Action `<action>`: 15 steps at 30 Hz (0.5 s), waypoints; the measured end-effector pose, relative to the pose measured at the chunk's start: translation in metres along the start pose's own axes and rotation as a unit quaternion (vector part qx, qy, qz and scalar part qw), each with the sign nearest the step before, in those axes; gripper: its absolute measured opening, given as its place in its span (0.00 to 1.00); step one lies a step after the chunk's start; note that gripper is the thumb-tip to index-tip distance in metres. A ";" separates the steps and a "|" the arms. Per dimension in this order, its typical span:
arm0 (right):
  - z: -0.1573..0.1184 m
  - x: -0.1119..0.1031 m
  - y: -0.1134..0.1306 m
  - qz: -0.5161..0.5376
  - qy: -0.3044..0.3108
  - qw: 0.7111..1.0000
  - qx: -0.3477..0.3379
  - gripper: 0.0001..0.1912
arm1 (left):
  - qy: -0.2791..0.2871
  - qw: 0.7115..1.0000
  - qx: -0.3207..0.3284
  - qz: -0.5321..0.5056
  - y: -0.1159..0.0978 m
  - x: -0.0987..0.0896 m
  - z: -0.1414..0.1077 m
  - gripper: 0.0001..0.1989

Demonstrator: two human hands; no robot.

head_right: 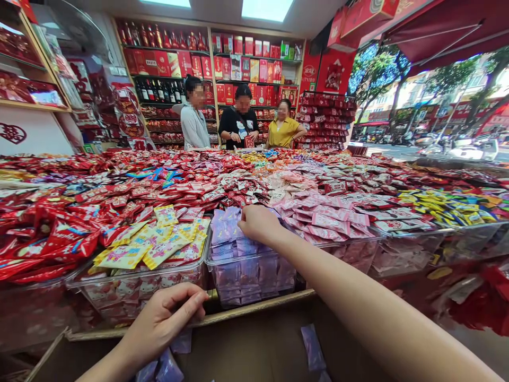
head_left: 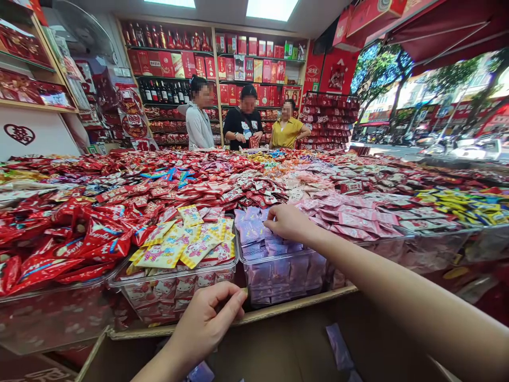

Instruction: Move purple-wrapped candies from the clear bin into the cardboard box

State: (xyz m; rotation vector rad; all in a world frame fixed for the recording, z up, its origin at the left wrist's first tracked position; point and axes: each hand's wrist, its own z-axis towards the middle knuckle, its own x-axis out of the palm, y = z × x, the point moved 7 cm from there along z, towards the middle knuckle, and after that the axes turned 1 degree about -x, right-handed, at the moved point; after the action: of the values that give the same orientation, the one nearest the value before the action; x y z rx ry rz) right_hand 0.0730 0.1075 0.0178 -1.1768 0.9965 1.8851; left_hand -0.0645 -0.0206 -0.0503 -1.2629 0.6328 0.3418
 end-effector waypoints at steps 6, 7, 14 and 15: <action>0.001 -0.003 0.015 -0.005 0.005 0.991 -0.133 0.17 | -0.003 1.000 0.000 0.012 0.000 0.000 0.000 0.15; 0.001 0.002 0.020 -0.017 0.013 0.985 -0.170 0.18 | -0.003 1.000 -0.001 0.011 0.000 0.000 0.000 0.15; 0.008 0.012 0.025 -0.068 0.048 0.978 -0.191 0.13 | 0.004 1.000 0.002 0.018 0.000 0.001 -0.001 0.15; 0.004 0.005 0.028 -0.069 0.039 0.980 -0.185 0.13 | 0.004 1.000 0.003 0.018 0.000 0.001 -0.001 0.14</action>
State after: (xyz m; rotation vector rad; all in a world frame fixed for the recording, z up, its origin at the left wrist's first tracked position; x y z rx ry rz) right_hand 0.0460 0.0990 0.0211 -1.5024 0.5974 1.9763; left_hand -0.0643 -0.0217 -0.0509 -1.2493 0.6629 0.3651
